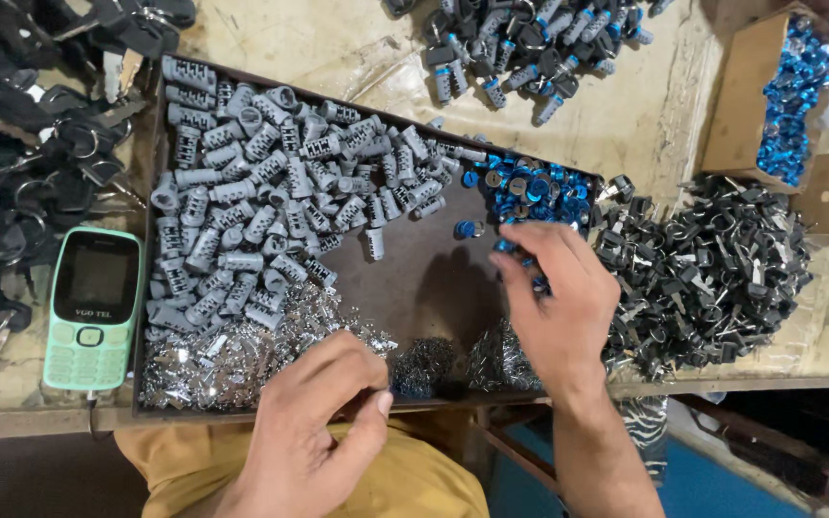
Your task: The person sits at a workbench and assembles padlock cylinders by hand, picking small metal pins and springs from a tray and inserting them into gray lock plugs one at a time, then placing finished plugs back into the tray with the blue caps.
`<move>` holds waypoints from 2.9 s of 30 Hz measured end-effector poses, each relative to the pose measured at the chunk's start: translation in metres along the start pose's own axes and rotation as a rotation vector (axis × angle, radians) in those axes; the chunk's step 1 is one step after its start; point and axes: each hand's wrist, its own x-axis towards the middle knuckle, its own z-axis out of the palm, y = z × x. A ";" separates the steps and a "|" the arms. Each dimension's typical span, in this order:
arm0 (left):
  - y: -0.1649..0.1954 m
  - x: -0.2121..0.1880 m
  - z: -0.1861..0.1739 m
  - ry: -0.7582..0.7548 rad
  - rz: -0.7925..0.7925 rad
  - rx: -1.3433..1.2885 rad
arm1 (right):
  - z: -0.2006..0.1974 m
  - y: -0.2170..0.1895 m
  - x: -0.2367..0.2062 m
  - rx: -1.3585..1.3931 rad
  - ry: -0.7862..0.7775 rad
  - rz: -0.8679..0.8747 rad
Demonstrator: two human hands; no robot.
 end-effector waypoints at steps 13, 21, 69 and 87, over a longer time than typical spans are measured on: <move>-0.003 0.000 0.010 -0.092 0.133 -0.006 | 0.025 -0.028 -0.099 1.426 -0.169 0.557; 0.002 0.003 0.014 -0.005 0.207 0.088 | 0.019 -0.030 -0.101 1.220 -0.155 0.455; -0.043 0.011 0.037 -0.145 -0.428 -0.305 | -0.077 0.084 -0.073 -0.254 0.155 0.267; -0.034 -0.001 0.053 -0.189 -0.362 -0.261 | -0.078 0.131 -0.072 -0.464 0.034 0.037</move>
